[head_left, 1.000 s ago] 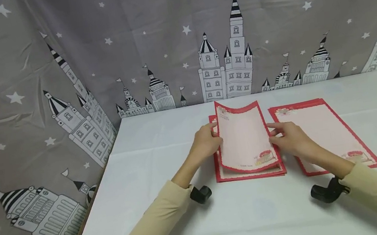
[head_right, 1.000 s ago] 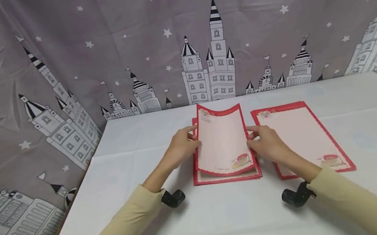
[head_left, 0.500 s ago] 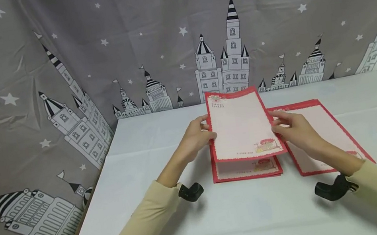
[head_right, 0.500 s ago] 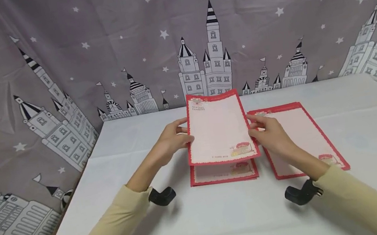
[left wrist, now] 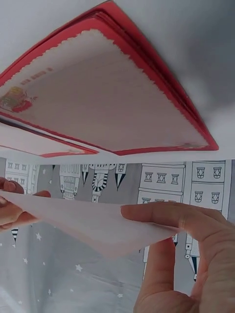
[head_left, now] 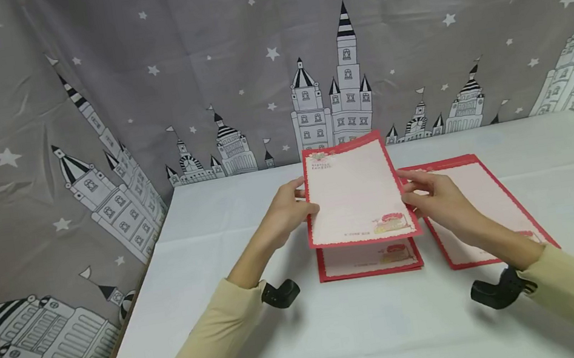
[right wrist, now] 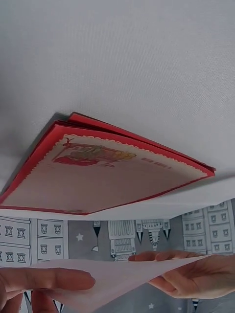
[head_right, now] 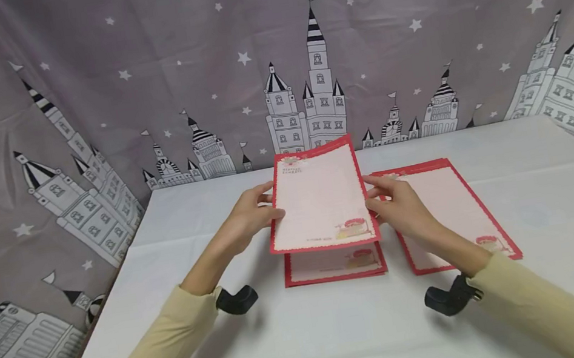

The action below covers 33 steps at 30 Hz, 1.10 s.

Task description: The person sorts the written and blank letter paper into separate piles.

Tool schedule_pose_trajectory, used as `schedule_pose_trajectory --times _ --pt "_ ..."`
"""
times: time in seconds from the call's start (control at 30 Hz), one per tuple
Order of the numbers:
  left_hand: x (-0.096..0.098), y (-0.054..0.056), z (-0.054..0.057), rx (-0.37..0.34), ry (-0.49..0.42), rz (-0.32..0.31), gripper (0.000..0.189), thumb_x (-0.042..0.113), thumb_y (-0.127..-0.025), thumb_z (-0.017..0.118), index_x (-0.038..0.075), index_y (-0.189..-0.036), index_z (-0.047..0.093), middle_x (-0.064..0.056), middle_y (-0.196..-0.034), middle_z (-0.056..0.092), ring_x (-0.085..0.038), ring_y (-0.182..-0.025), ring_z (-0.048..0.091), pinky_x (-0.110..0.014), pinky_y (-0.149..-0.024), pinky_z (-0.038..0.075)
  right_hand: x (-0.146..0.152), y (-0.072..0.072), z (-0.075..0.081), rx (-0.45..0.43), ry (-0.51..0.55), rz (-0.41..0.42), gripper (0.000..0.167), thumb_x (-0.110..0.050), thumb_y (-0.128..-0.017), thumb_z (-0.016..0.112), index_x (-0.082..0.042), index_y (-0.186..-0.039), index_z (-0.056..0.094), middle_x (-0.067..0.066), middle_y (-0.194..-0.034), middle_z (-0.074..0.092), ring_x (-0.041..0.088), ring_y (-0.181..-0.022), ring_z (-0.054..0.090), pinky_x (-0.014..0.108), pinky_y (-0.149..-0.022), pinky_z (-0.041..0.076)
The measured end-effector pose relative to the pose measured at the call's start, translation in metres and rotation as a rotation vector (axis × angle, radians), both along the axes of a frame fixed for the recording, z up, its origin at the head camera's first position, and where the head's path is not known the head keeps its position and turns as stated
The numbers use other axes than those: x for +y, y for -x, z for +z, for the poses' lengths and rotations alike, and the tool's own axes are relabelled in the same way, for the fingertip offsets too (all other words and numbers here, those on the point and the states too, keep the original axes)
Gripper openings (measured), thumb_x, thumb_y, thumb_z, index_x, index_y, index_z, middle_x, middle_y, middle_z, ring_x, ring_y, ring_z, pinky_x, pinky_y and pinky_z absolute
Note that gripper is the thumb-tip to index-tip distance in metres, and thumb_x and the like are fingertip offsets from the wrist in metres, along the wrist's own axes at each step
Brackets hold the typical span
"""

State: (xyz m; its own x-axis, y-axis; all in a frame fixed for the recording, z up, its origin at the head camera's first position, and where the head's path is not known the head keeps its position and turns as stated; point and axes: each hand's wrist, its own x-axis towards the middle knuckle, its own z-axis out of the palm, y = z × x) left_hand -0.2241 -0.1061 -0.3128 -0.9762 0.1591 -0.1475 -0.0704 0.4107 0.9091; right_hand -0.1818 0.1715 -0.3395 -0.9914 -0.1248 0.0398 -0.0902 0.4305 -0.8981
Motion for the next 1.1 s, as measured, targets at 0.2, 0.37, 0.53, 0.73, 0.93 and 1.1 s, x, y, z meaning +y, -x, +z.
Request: schedule_pose_trajectory --times 0.2,0.37,0.53,0.73,0.93,1.1 --pt "-0.015 0.002 -0.005 -0.007 0.056 0.01 0.074 -0.006 -0.093 0.064 -0.003 -0.16 0.034 -0.023 -0.136 0.054 -0.031 -0.114 0.057 -0.04 -0.096 0.054 -0.02 0.005 -0.006 -0.032 0.003 0.029 0.063 -0.012 -0.104 0.06 0.0 -0.161 0.036 0.025 -0.128 0.06 0.017 -0.082 0.069 0.018 -0.077 0.056" --pt "-0.04 0.002 -0.004 -0.024 0.125 0.035 0.074 -0.005 -0.093 0.063 -0.004 -0.16 0.032 -0.026 -0.143 0.051 -0.034 -0.119 0.054 -0.043 -0.101 0.051 -0.049 0.011 -0.013 -0.041 -0.003 0.075 0.063 -0.008 -0.102 0.061 0.002 -0.159 0.038 0.025 -0.126 0.061 0.018 -0.071 0.07 0.023 -0.074 0.058" --pt "-0.07 0.001 -0.004 -0.067 0.182 0.045 0.076 -0.003 -0.093 0.064 -0.005 -0.161 0.03 -0.028 -0.15 0.045 -0.038 -0.129 0.05 -0.048 -0.108 0.047 -0.077 0.016 -0.022 -0.043 0.021 0.132 0.062 -0.004 -0.1 0.059 0.004 -0.158 0.039 0.023 -0.124 0.062 0.019 -0.07 0.071 0.028 -0.072 0.058" --pt "-0.107 -0.006 0.005 -0.118 0.251 0.05 0.08 -0.003 -0.093 0.065 -0.008 -0.162 0.023 -0.032 -0.157 0.036 -0.044 -0.136 0.046 -0.054 -0.113 0.042 -0.114 0.018 -0.027 -0.082 0.049 0.209 0.065 -0.002 -0.098 0.06 0.004 -0.158 0.038 0.019 -0.12 0.062 0.017 -0.066 0.069 0.028 -0.068 0.057" --pt "-0.131 -0.015 0.015 -0.137 0.281 0.033 0.083 -0.006 -0.091 0.066 -0.011 -0.161 0.02 -0.035 -0.159 0.03 -0.047 -0.139 0.044 -0.057 -0.113 0.041 -0.143 0.016 -0.029 -0.116 0.057 0.279 0.063 0.0 -0.098 0.062 0.006 -0.157 0.039 0.013 -0.108 0.059 0.017 -0.058 0.065 0.025 -0.06 0.052" --pt "-0.14 -0.019 0.016 -0.14 0.292 0.041 0.083 -0.007 -0.091 0.065 -0.012 -0.16 0.019 -0.036 -0.159 0.029 -0.047 -0.139 0.043 -0.057 -0.113 0.04 -0.154 0.016 -0.029 -0.122 0.06 0.308 0.062 0.002 -0.098 0.063 0.007 -0.156 0.04 0.012 -0.101 0.06 0.018 -0.054 0.065 0.026 -0.059 0.055"
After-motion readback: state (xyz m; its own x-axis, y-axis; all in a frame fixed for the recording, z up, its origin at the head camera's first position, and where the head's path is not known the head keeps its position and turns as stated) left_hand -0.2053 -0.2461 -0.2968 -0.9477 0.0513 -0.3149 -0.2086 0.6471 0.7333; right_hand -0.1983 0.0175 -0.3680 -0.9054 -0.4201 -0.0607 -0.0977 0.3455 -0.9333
